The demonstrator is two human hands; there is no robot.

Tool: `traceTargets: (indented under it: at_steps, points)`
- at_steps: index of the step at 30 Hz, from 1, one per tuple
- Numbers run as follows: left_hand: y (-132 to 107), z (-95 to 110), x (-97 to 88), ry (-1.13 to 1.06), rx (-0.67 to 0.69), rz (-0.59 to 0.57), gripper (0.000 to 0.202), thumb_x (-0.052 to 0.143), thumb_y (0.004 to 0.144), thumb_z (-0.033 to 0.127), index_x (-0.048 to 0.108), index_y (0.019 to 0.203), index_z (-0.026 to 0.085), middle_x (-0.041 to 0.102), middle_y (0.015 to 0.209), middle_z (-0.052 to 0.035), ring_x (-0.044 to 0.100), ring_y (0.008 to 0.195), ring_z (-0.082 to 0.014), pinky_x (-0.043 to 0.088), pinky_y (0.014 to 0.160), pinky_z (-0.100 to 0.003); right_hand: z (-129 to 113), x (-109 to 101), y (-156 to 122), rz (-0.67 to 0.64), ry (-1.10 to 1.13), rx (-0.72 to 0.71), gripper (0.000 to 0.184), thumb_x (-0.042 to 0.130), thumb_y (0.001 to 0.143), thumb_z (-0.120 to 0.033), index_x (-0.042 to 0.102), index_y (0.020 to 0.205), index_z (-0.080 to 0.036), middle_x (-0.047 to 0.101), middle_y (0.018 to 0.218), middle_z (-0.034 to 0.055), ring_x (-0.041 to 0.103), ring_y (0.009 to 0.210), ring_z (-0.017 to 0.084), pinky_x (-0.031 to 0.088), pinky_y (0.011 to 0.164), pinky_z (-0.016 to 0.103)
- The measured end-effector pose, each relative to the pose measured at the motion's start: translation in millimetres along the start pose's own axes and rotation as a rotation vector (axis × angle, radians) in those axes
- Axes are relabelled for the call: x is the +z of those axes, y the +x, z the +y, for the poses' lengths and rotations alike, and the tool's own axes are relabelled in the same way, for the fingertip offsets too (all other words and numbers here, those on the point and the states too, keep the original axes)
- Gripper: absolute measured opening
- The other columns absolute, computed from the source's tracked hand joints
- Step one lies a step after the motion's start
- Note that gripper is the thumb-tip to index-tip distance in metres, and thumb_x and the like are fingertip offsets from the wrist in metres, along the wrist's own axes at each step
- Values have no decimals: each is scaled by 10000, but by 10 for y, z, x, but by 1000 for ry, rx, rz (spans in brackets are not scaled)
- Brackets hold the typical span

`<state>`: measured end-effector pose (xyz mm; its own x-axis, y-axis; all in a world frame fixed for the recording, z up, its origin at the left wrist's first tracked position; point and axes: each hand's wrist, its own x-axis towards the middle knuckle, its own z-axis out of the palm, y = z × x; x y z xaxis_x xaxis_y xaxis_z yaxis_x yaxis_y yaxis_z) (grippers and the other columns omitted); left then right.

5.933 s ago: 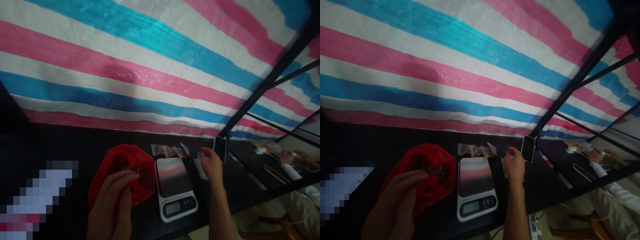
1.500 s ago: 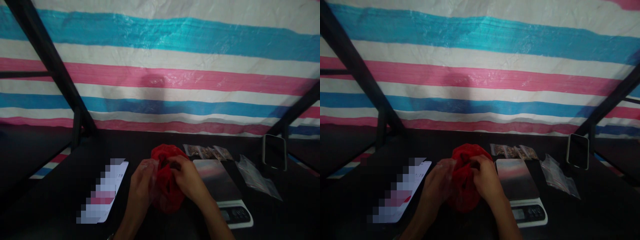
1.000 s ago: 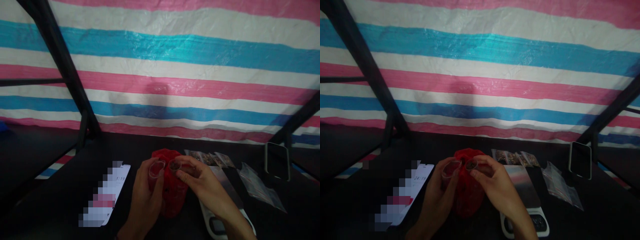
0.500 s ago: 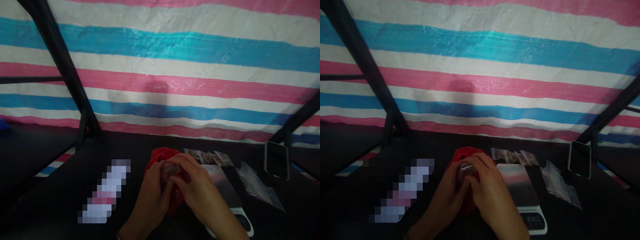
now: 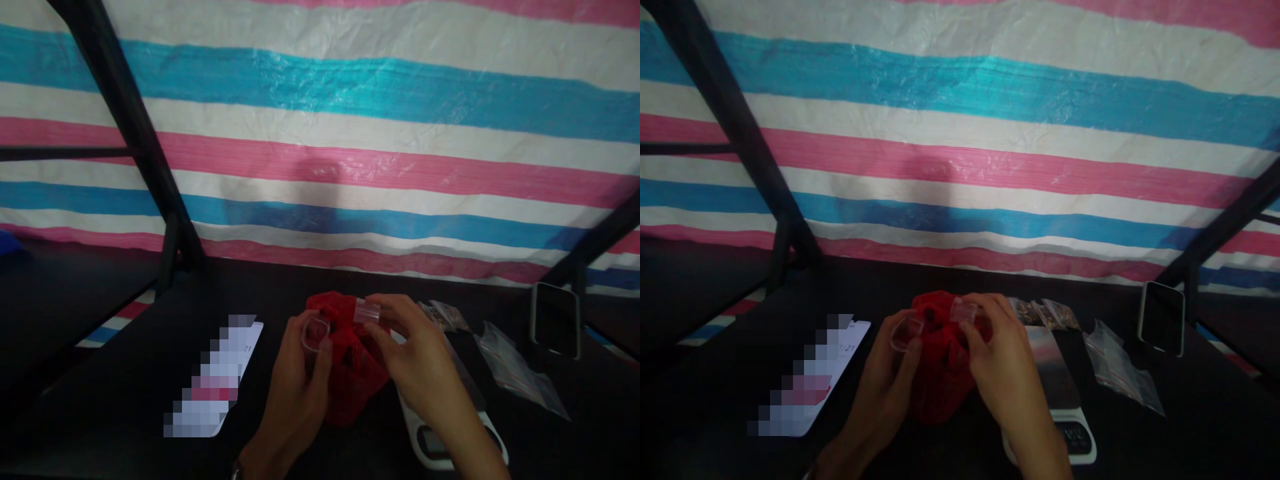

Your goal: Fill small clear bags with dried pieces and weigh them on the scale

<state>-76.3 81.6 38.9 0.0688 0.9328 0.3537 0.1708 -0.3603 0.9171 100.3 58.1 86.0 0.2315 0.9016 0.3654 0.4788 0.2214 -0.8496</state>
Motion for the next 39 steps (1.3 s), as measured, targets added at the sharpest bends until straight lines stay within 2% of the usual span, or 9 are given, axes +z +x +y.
traceTargets:
  at_steps: [2,5,8,11,14,19,23,29,39]
  points:
    - [-1,38,-6,-14,-69,174,364,521,1039,532,614,1237,240,706,1193,-96,693,1100,-284,570,929,-429,105,-10,-9,-88,43,111,271,695,909,-186,758,1160,-266,765,1200,81,741,1070,269,591,1006,451]
    - [-36,80,5,-14,-213,360,365,520,1000,559,576,1178,246,675,1093,-80,683,1010,-298,569,880,-468,98,-39,-69,-370,153,216,293,663,902,-137,752,1155,-256,783,1137,45,753,1016,227,596,936,370]
    - [-99,75,27,21,-346,307,383,578,938,516,526,1215,257,637,1113,-71,665,1022,-318,548,929,-542,-82,-78,-134,-662,134,235,351,690,826,-45,800,1078,-264,778,1135,5,746,1014,192,571,891,289]
    - [-164,-5,22,90,-405,232,471,662,854,400,487,1263,245,596,1206,-90,642,1108,-336,514,1024,-597,-230,-103,-157,-778,51,234,381,707,774,12,831,1002,-267,777,1082,-14,735,976,178,551,859,259]
    - [-216,-102,-24,116,-408,201,533,655,760,235,481,1264,213,564,1248,-114,617,1171,-339,499,1086,-599,-210,-115,-140,-753,32,239,366,720,793,-10,825,1031,-267,787,1077,-13,733,971,183,544,864,268]
    - [-270,-83,-95,-2,-428,189,601,608,686,118,501,1268,221,598,1247,-114,654,1174,-325,541,1073,-589,-13,-76,-95,-488,-97,140,379,666,808,-14,775,1082,-251,781,1075,12,713,986,204,526,896,321]
    - [-301,-16,-85,-127,-434,194,574,591,640,95,551,1197,230,656,1203,-101,693,1143,-305,580,1050,-551,51,21,-119,-552,-160,94,423,610,748,39,753,1021,-252,766,1076,16,706,1042,218,512,929,331]
    - [-329,-29,-21,-323,-455,212,574,601,640,115,556,1201,233,718,1135,-68,748,1055,-265,637,949,-471,-32,127,-163,-536,-362,82,469,539,727,80,744,1020,-223,745,1188,75,686,1125,249,481,955,347]
    - [-257,56,-33,-329,-466,260,556,617,682,71,566,1213,230,742,1049,-38,780,955,-239,672,846,-420,-136,68,-161,-504,-588,112,596,492,677,145,749,1092,-198,776,1221,120,710,1141,288,474,936,366]
